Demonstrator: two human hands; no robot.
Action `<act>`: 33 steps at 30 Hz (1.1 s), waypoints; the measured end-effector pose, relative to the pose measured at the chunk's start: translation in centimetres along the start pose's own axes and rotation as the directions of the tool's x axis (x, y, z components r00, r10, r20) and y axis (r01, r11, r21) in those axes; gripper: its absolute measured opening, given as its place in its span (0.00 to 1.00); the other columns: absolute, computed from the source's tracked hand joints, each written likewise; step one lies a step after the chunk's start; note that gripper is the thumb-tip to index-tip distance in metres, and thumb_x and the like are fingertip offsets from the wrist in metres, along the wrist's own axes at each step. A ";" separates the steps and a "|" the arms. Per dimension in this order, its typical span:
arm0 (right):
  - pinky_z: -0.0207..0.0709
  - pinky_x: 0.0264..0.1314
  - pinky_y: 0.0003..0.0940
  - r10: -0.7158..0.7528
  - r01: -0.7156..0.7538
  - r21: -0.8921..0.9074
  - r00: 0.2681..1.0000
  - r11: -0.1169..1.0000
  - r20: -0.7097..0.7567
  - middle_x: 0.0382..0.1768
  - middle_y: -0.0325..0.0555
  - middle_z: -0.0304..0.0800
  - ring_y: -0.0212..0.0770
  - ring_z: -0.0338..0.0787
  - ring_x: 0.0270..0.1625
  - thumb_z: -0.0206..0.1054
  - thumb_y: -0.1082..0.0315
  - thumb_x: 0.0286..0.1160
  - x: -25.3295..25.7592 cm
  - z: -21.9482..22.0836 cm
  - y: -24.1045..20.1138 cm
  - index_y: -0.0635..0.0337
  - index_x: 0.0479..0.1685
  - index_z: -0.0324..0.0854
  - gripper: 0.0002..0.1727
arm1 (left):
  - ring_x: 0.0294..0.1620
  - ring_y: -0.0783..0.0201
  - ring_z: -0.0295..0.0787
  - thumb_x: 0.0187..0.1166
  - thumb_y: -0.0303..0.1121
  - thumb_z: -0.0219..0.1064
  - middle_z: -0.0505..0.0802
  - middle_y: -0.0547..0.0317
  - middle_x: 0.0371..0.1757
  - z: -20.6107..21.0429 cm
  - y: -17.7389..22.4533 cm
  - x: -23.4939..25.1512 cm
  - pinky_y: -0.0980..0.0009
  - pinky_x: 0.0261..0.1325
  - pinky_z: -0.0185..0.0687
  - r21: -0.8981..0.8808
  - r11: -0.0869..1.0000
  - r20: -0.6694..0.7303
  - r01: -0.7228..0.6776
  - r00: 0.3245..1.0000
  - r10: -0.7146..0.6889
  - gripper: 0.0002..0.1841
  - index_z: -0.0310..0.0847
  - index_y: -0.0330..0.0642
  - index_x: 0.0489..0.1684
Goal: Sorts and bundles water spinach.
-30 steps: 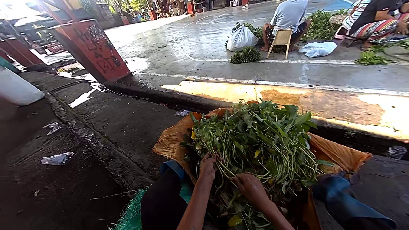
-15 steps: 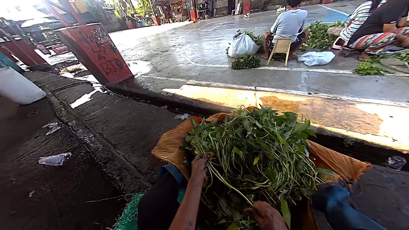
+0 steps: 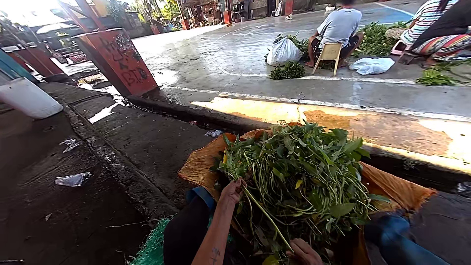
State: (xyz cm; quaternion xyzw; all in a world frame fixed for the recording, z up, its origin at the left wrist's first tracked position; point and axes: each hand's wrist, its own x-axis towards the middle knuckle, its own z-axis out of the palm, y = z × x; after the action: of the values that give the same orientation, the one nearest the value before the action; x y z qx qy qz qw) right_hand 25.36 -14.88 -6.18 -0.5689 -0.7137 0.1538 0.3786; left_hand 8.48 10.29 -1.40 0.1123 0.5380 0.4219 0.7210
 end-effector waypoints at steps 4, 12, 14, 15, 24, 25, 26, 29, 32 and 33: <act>0.83 0.52 0.28 -0.118 0.110 -0.042 0.916 0.993 -0.384 0.37 0.49 0.88 0.39 0.89 0.45 0.46 0.51 0.94 1.2 -3.0 -0.9 0.58 0.35 0.81 0.25 | 0.23 0.69 0.79 0.88 0.25 0.55 0.81 0.57 0.29 -1.7 -1.2 1.6 0.77 0.29 0.81 -0.174 0.984 -0.170 -0.045 0.985 0.015 0.03 0.73 0.37 0.48; 0.69 0.71 0.73 0.490 -0.339 -0.356 0.662 0.871 0.568 0.70 0.75 0.80 0.77 0.80 0.70 0.66 0.65 0.83 1.8 -6.9 -0.8 0.59 0.87 0.67 0.32 | 0.32 0.63 0.89 0.88 0.25 0.58 0.90 0.52 0.39 -5.2 -2.4 -1.7 0.69 0.37 0.87 0.256 0.960 0.084 -0.113 0.992 0.094 0.09 0.77 0.34 0.59; 0.71 0.73 0.67 0.420 -0.253 -0.350 0.703 0.902 0.573 0.73 0.70 0.79 0.72 0.80 0.73 0.70 0.61 0.80 3.7 -5.4 -0.9 0.65 0.78 0.76 0.29 | 0.34 0.62 0.91 0.87 0.24 0.60 0.92 0.52 0.38 -4.1 -3.8 -3.9 0.68 0.39 0.89 0.335 0.935 0.173 -0.119 0.983 0.063 0.08 0.79 0.33 0.57; 0.74 0.73 0.62 0.339 -0.206 -0.301 0.795 0.931 0.503 0.70 0.66 0.82 0.68 0.83 0.71 0.68 0.63 0.81 4.8 -4.9 -1.0 0.66 0.70 0.82 0.23 | 0.34 0.62 0.92 0.86 0.23 0.61 0.92 0.52 0.38 -3.6 -4.6 -5.0 0.69 0.39 0.89 0.366 0.923 0.216 -0.122 0.975 0.043 0.08 0.80 0.33 0.56; 0.83 0.55 0.58 -0.079 -0.001 -0.419 0.981 0.908 -0.175 0.55 0.57 0.90 0.63 0.90 0.54 0.67 0.74 0.73 11.7 -3.8 3.0 0.55 0.49 0.94 0.12 | 0.30 0.66 0.91 0.80 0.16 0.64 0.93 0.55 0.34 -1.7 -9.5 -9.9 0.73 0.37 0.90 0.433 0.875 0.453 -0.218 0.891 -0.003 0.08 0.84 0.30 0.51; 0.82 0.56 0.59 -0.078 0.003 -0.423 0.984 0.906 -0.160 0.56 0.56 0.91 0.62 0.89 0.56 0.68 0.72 0.74 11.6 -4.0 3.3 0.56 0.47 0.94 0.10 | 0.31 0.66 0.91 0.80 0.17 0.64 0.93 0.55 0.34 -1.7 -9.7 -10.0 0.73 0.38 0.90 0.447 0.865 0.460 -0.227 0.888 -0.005 0.08 0.84 0.30 0.51; 0.80 0.58 0.60 -0.075 0.006 -0.429 0.987 0.903 -0.144 0.57 0.53 0.91 0.61 0.89 0.57 0.68 0.70 0.76 11.4 -4.1 3.5 0.56 0.47 0.93 0.09 | 0.31 0.66 0.91 0.80 0.17 0.64 0.93 0.56 0.34 -1.7 -9.8 -10.0 0.73 0.39 0.90 0.462 0.853 0.472 -0.241 0.882 -0.007 0.08 0.84 0.30 0.51; 0.76 0.61 0.63 -0.096 0.018 -0.447 0.984 0.894 -0.152 0.63 0.48 0.90 0.60 0.88 0.61 0.68 0.69 0.76 10.8 -4.2 3.9 0.50 0.55 0.92 0.13 | 0.32 0.67 0.91 0.79 0.17 0.64 0.93 0.57 0.35 -1.5 -10.0 -10.0 0.73 0.40 0.90 0.471 0.842 0.492 -0.263 0.870 -0.004 0.08 0.84 0.30 0.51; 0.77 0.58 0.62 -0.194 0.056 -0.480 0.951 0.876 -0.243 0.58 0.52 0.90 0.60 0.88 0.57 0.66 0.66 0.75 10.3 -4.0 4.6 0.46 0.51 0.93 0.12 | 0.32 0.67 0.91 0.80 0.17 0.64 0.93 0.57 0.35 -1.4 -9.9 -10.2 0.73 0.40 0.90 0.469 0.849 0.499 -0.243 0.866 -0.028 0.08 0.84 0.31 0.51; 0.77 0.57 0.60 -0.220 0.067 -0.494 0.941 0.867 -0.258 0.56 0.51 0.90 0.59 0.88 0.56 0.66 0.66 0.75 10.2 -4.0 4.8 0.45 0.48 0.93 0.11 | 0.32 0.67 0.91 0.81 0.18 0.64 0.93 0.57 0.34 -1.4 -9.9 -10.2 0.73 0.40 0.90 0.464 0.854 0.502 -0.235 0.864 -0.035 0.07 0.84 0.31 0.51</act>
State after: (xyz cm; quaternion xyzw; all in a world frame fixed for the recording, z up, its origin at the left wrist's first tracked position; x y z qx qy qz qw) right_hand 30.87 -4.82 -2.89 -0.6062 -0.7027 -0.1459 0.3427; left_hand 11.45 -3.66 -1.08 0.4317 0.4214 0.2596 0.7541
